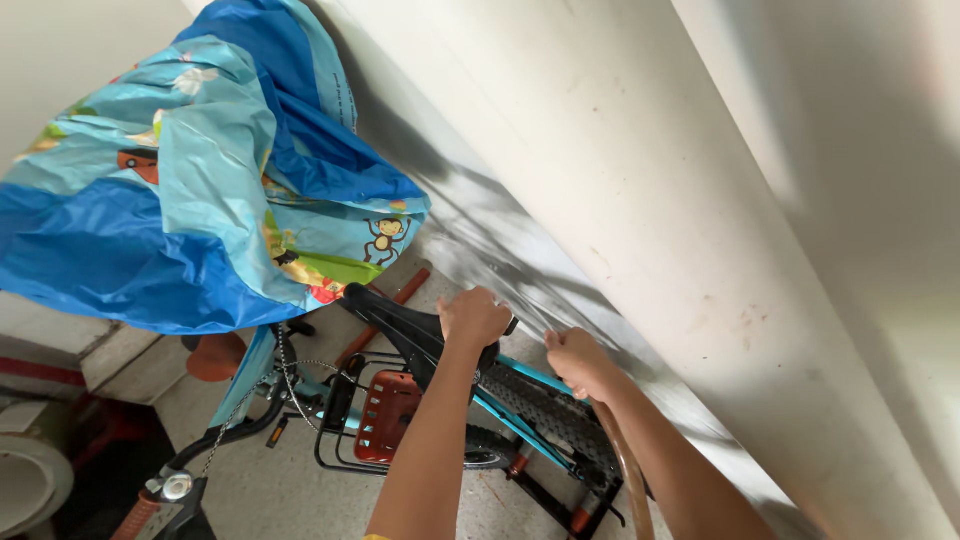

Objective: The person uses a hose to rinse a yellow toy excavator and two bicycles in a tiled indoor area. The person sprays water on the toy excavator, then moves to rinse the frames, wheels, and seats of the bicycles, including a child's bike with training wheels and a larger bike with a rear basket.

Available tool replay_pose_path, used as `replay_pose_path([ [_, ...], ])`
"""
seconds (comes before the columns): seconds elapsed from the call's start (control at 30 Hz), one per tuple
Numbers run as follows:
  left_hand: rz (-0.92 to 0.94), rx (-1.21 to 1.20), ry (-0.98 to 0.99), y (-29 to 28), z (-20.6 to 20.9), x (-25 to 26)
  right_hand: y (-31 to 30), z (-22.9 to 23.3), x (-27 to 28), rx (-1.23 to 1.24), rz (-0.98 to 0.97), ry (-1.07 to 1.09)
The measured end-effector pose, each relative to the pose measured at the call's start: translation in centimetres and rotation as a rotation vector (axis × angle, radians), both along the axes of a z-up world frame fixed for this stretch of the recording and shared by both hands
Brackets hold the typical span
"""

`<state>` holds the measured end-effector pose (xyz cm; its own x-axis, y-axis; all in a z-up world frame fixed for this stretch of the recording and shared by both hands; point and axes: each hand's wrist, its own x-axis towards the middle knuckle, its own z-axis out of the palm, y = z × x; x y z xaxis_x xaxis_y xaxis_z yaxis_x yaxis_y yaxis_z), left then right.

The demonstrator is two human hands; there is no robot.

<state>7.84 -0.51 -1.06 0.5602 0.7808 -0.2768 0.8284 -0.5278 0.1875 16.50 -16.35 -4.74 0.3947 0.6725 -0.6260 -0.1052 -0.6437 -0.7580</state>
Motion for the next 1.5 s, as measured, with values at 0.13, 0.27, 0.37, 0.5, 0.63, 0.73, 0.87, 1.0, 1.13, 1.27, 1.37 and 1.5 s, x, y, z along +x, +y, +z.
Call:
replay_pose_path([
  [0.13, 0.02, 0.04, 0.008, -0.5, 0.6, -0.2, 1.6, -0.2, -0.7, 0.022, 0.01, -0.037],
  [0.27, 0.046, 0.059, -0.034, -0.4, 0.5, -0.2, 3.0, -1.1, -1.4, -0.001, 0.002, -0.037],
  [0.37, 0.067, 0.107, -0.048, -0.9, 0.7, -0.2, 4.1, -2.3, -2.1, -0.03, -0.015, 0.059],
  [0.5, 0.07, 0.066, 0.053, -2.9, 1.0, -1.1, 4.5, -4.3, -2.0, 0.094, -0.103, 0.473],
  [0.63, -0.167, 0.455, -0.094, -5.2, 0.5, -3.0, 3.2, -5.9, -1.6, 0.367, -0.062, 0.748],
  [0.73, -0.142, 0.328, -0.015, -5.6, 0.2, -2.9, 2.1, -5.9, -2.0, 0.343, -0.144, 0.749],
  [0.87, -0.158, 0.418, -0.069, -5.7, 0.0, -3.1, -0.1, -4.5, -3.5, 0.184, -0.072, 0.53],
  [1.0, -0.192, 0.476, -0.123, -6.7, -0.7, -3.9, -2.5, -4.3, -4.3, 0.081, 0.003, 0.397],
  [1.13, -0.308, 0.602, -0.229, -7.7, -1.5, -5.6, -3.5, -5.2, -4.3, 0.184, -0.102, 0.306],
  [1.27, -0.389, 0.595, -0.224, -8.1, -1.8, -6.6, -3.2, -4.5, -2.9, 0.166, -0.077, 0.171],
  [1.37, -0.378, 0.556, -0.204, -8.3, -1.6, -6.8, -2.7, -3.1, -1.6, 0.169, -0.053, 0.103],
  [1.5, -0.287, 0.676, -0.105, -10.2, -1.1, -7.7, -2.0, -1.7, -1.1, 0.162, -0.009, 0.009],
])
